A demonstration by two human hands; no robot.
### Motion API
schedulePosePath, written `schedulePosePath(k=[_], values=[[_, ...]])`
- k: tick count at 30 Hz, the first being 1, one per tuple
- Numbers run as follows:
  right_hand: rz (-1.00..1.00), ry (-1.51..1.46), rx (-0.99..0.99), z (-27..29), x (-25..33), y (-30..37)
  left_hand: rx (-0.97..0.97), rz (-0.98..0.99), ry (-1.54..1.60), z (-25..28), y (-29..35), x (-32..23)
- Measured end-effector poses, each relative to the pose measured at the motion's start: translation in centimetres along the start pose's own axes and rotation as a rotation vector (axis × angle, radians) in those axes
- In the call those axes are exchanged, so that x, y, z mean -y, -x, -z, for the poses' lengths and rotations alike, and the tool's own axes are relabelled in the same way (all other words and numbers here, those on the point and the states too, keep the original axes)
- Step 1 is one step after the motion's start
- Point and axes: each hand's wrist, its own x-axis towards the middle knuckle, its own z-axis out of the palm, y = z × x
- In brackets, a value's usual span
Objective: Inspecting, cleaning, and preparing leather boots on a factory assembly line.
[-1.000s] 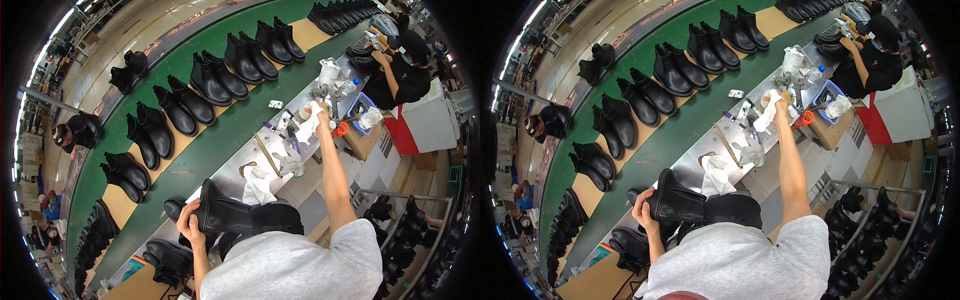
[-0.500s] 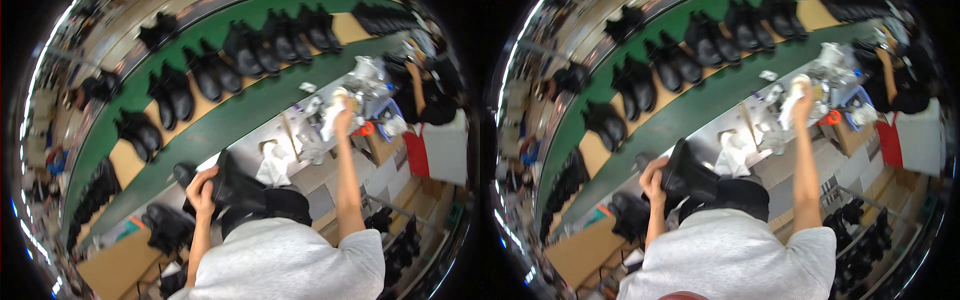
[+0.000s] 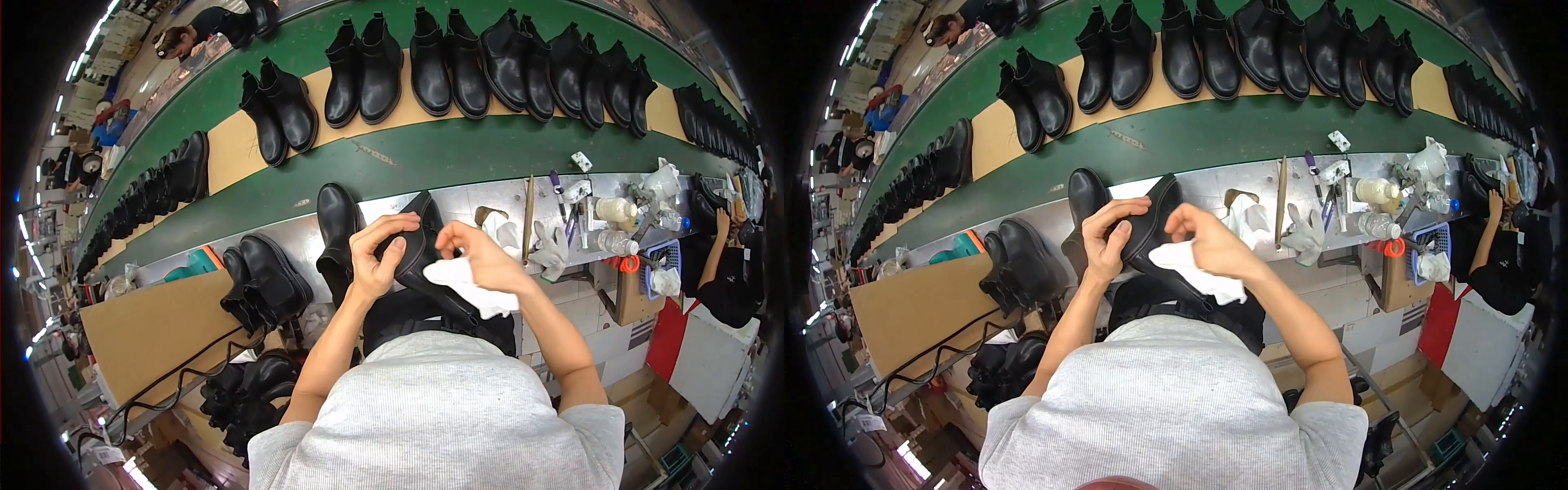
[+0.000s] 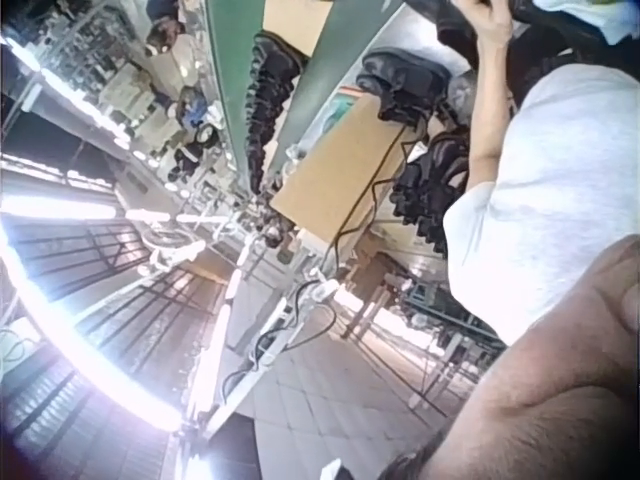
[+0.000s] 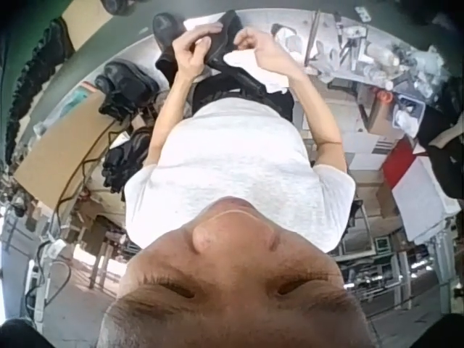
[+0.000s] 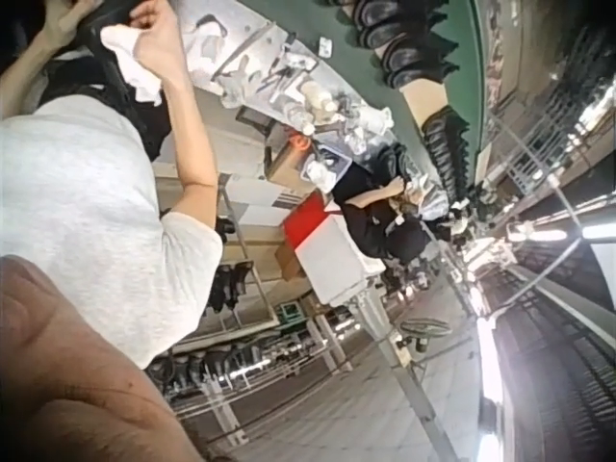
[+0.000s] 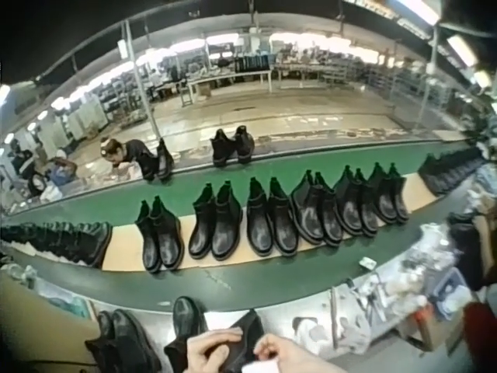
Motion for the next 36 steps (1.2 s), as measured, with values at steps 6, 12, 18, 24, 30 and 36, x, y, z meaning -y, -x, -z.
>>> schedulePosePath(k=[6,12,18,24,30,36], values=[[-0.105,-0.049,0.065,0.0,0.3,-1.6,-0.031,-0.017,-0.005,-0.2,0.4,0.1],[-0.020,0.150,-0.055,-1.3,-0.2,-0.6,-0.028,-0.044,-0.006,-0.5,0.5,0.4],[-0.044,0.103,-0.036,-0.9,-0.3,-0.5,0.019,-0.048,-0.008,-0.8,0.2,0.0],[-0.141,-0.190,0.125,1.1,-0.6,-1.2,0.040,-0.044,-0.020,-0.9,-0.1,-0.2],[0.003,0.172,-0.091,-0.7,-1.3,-0.4,0.031,-0.041,-0.021,-0.8,0.4,-0.1],[-0.128,-0.219,0.008,1.1,-2.0,-2.5,0.029,-0.020,-0.010,-0.4,0.1,-0.1]])
